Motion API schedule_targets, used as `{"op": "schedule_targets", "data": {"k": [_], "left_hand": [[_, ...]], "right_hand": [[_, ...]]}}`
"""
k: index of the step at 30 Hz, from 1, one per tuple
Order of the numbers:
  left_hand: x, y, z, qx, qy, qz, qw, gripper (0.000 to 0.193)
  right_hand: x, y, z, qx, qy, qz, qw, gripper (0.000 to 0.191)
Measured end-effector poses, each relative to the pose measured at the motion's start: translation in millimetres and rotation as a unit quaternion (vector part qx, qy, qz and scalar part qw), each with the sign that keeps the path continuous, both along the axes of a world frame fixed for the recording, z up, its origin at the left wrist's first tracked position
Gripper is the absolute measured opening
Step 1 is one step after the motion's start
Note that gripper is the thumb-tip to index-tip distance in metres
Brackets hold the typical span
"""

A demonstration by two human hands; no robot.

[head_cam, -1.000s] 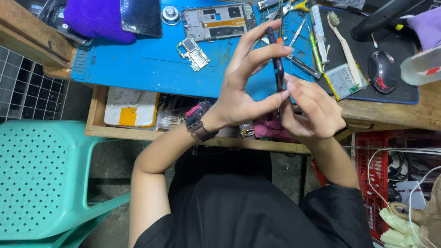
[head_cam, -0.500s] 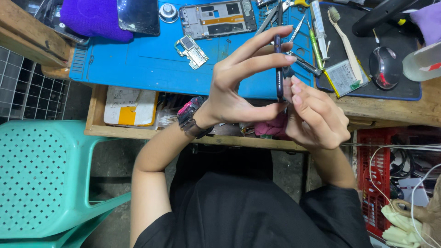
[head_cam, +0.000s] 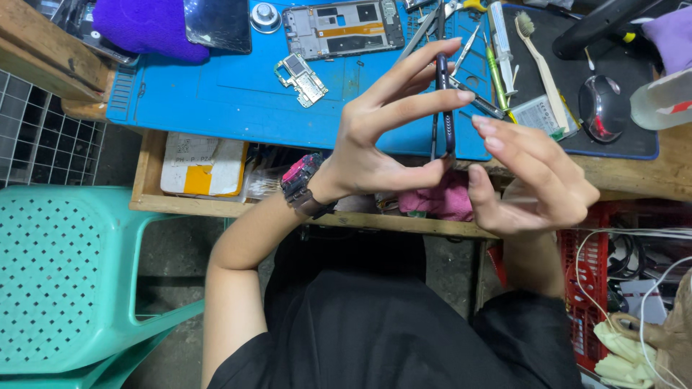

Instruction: The person uses tweezers to manipulate a small electronic component on a blue mat. They then pick up a disassembled smartphone and use a hot air gun to heat the back of the device before inspecting it.

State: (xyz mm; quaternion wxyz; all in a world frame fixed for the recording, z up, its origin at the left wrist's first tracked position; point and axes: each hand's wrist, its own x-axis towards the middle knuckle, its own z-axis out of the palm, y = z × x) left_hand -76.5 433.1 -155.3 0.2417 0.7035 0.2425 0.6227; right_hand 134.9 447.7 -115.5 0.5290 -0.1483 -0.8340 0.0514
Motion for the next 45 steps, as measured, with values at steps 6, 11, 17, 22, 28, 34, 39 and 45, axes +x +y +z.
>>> {"op": "schedule_targets", "data": {"k": [6,11,17,22,28,34,39,45], "left_hand": [[-0.7,-6.3,4.1,-0.003,0.052,0.016,0.999,0.058],[-0.7,-7.0,7.4,0.045,0.082,0.05,0.994,0.058],[0.1,-8.2,8.8,0.055,0.097,0.047,0.993,0.059],[0.1,-10.2,9.9,0.076,0.108,0.044,0.99,0.061],[1.9,-13.4,8.1,0.099,0.112,0.066,0.987,0.07],[8.7,-11.0,2.2,0.105,0.079,0.086,0.988,0.08],[10.0,-7.4,-4.9,0.111,0.088,0.093,0.986,0.081],[17.9,-11.1,-14.4,0.136,0.136,0.1,0.976,0.083]], "right_hand": [[1.0,-5.8,17.6,-0.001,-0.096,-0.007,0.995,0.031],[-3.9,-9.3,25.6,0.009,-0.103,-0.018,0.995,0.032],[-5.6,-19.5,31.1,0.028,-0.127,-0.052,0.99,0.025],[-1.8,-26.0,34.2,0.052,-0.148,-0.052,0.986,0.023],[1.2,-15.8,23.3,0.037,-0.074,0.0,0.997,0.024],[4.8,-16.5,10.3,-0.043,-0.041,-0.005,0.998,0.019],[4.8,-16.6,6.2,-0.07,-0.04,-0.007,0.997,0.018],[14.3,-16.6,1.9,-0.086,-0.02,-0.003,0.996,0.015]]}}
